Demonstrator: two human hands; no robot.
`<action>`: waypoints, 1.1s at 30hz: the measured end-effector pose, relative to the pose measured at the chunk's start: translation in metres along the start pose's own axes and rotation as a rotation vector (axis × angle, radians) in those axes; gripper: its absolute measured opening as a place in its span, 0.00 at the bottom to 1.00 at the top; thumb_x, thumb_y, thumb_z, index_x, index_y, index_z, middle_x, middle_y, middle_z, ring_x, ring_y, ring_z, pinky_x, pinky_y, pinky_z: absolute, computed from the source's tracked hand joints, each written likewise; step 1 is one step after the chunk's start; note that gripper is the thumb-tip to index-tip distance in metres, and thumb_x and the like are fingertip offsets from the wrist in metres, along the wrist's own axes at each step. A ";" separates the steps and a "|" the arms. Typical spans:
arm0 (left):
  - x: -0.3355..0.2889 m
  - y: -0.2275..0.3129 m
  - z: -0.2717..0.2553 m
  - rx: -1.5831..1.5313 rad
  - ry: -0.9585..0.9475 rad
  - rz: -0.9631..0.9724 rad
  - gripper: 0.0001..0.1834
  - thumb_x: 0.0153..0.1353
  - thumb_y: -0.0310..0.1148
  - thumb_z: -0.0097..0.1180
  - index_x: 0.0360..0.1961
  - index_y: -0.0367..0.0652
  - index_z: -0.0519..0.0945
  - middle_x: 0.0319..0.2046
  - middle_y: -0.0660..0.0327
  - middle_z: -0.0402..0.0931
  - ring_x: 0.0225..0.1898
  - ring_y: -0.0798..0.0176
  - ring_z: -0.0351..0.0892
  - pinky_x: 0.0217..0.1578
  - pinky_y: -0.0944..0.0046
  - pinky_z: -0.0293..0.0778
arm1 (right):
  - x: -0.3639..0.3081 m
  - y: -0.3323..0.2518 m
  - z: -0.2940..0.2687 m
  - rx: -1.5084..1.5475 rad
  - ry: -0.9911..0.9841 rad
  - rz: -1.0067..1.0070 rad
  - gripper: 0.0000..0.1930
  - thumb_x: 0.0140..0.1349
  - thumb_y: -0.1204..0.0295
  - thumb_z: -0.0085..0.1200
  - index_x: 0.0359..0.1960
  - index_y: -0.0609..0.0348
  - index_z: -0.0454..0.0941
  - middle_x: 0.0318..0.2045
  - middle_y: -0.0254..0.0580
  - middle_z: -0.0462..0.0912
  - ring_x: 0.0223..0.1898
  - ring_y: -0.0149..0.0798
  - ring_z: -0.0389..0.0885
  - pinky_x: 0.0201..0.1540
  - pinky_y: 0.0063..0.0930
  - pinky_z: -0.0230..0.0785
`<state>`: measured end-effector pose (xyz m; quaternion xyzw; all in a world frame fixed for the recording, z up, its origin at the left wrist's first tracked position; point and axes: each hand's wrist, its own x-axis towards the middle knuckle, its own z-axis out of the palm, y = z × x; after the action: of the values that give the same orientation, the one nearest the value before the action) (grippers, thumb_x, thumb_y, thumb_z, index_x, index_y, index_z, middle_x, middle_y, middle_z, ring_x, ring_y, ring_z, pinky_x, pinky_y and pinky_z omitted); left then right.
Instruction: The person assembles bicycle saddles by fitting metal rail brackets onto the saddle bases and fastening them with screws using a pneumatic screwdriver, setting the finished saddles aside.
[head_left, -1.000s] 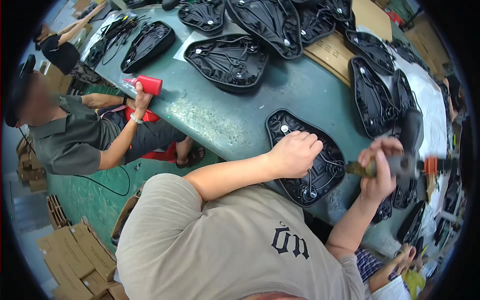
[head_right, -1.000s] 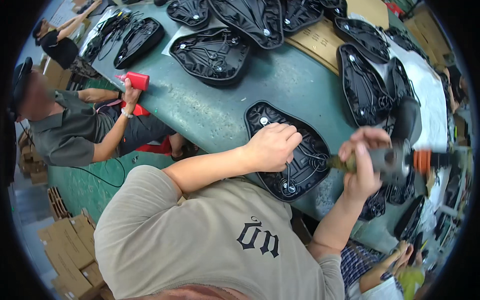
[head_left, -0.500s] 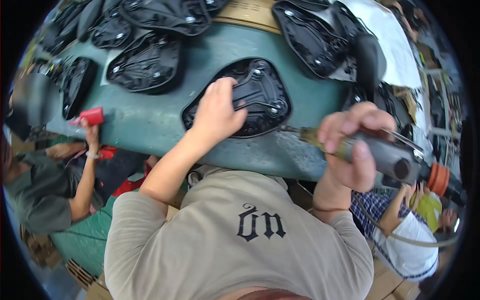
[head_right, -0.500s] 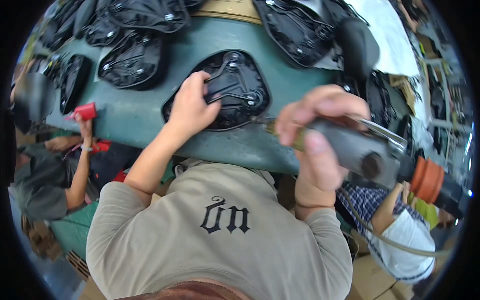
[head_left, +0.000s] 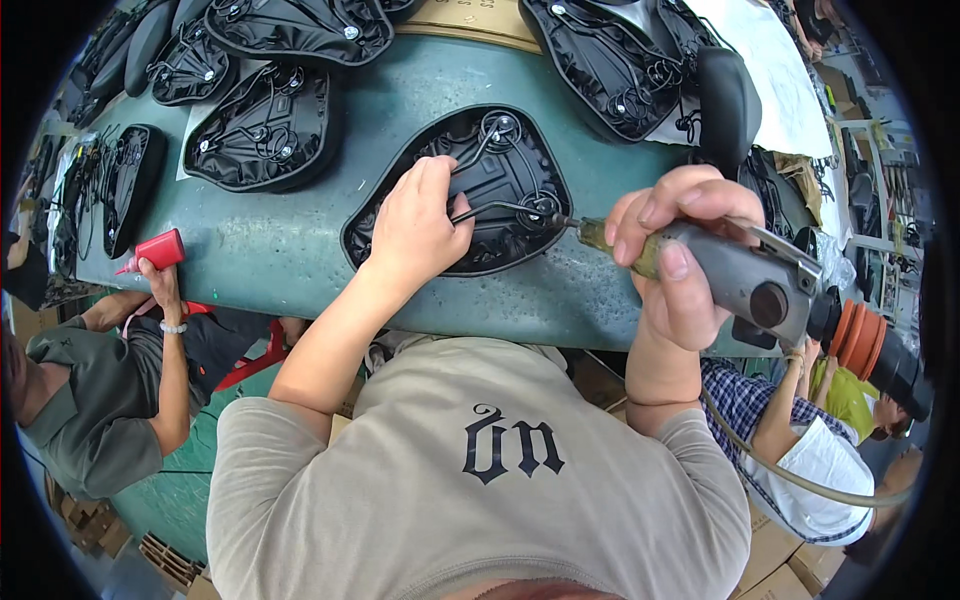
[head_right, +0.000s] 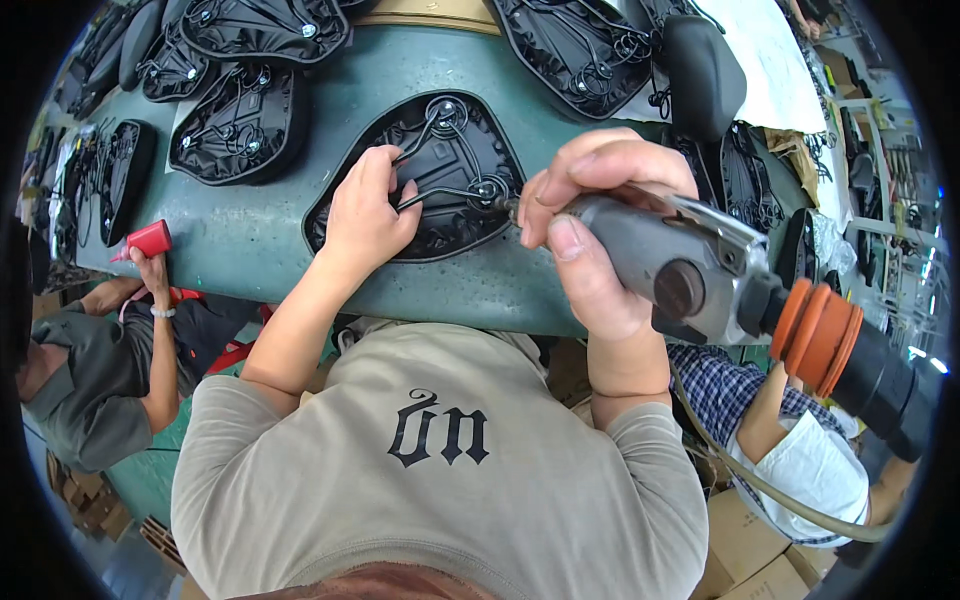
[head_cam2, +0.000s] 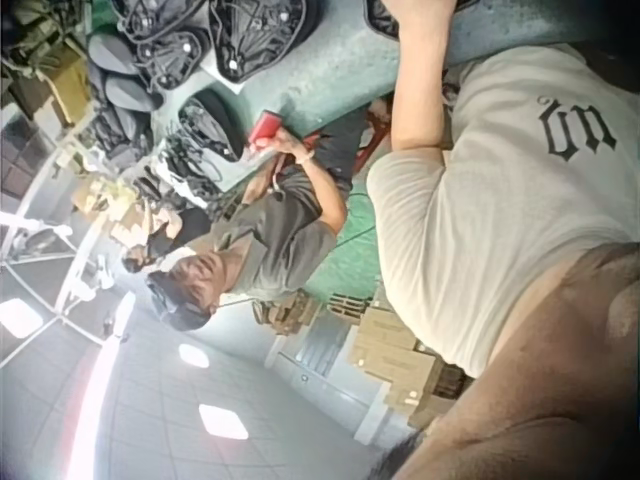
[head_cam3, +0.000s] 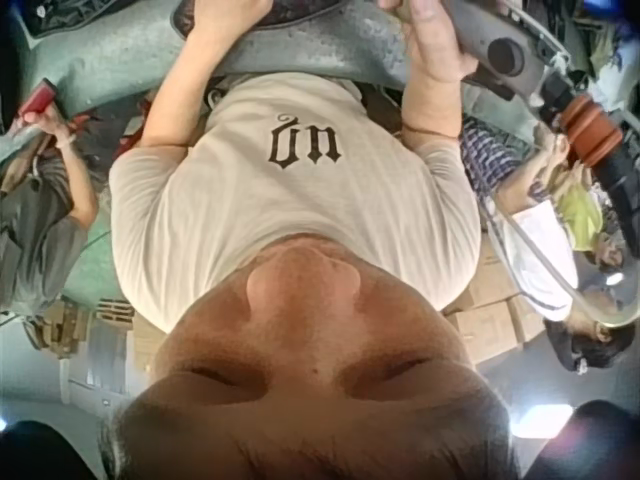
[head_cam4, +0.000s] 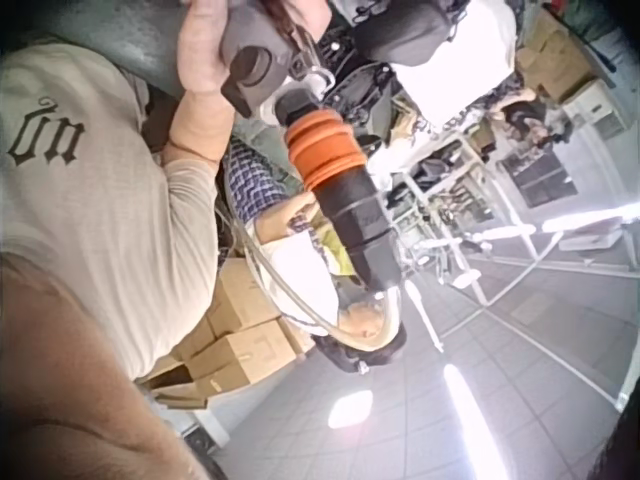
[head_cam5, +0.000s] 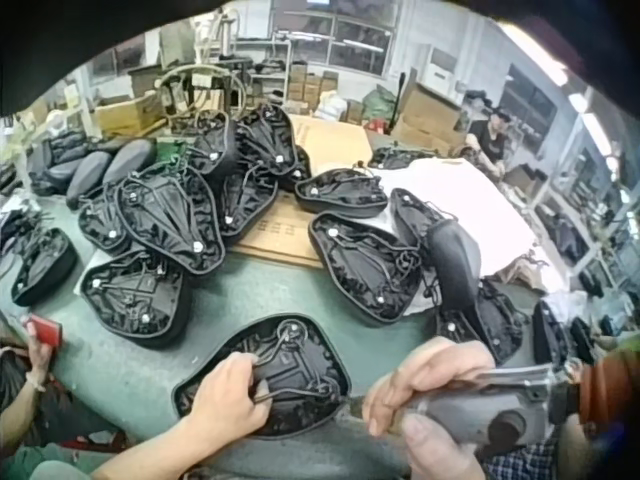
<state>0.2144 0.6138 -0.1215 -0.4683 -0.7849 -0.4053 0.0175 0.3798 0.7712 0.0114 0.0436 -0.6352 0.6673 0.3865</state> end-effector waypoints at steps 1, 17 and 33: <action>0.000 0.000 0.000 -0.011 0.001 0.000 0.22 0.53 0.22 0.64 0.49 0.37 0.73 0.29 0.55 0.69 0.29 0.52 0.74 0.31 0.53 0.73 | -0.001 -0.002 0.001 -0.006 0.007 0.000 0.17 0.63 0.77 0.62 0.51 0.61 0.69 0.40 0.47 0.75 0.28 0.35 0.78 0.35 0.36 0.78; 0.001 -0.005 0.002 -0.020 0.026 -0.015 0.18 0.56 0.21 0.63 0.48 0.37 0.74 0.34 0.51 0.77 0.32 0.47 0.79 0.33 0.51 0.76 | -0.005 0.022 -0.005 -0.003 0.074 -0.030 0.18 0.64 0.74 0.53 0.55 0.63 0.69 0.41 0.52 0.74 0.25 0.38 0.77 0.32 0.40 0.75; 0.001 -0.006 -0.002 -0.060 -0.031 -0.039 0.19 0.54 0.21 0.62 0.47 0.36 0.73 0.37 0.50 0.77 0.40 0.44 0.81 0.40 0.50 0.78 | -0.005 0.045 0.012 -0.020 0.090 0.117 0.17 0.65 0.81 0.58 0.52 0.60 0.67 0.40 0.47 0.75 0.29 0.38 0.79 0.35 0.38 0.79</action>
<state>0.2090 0.6123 -0.1235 -0.4593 -0.7815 -0.4218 -0.0167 0.3525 0.7626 -0.0260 -0.0277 -0.6253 0.6836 0.3754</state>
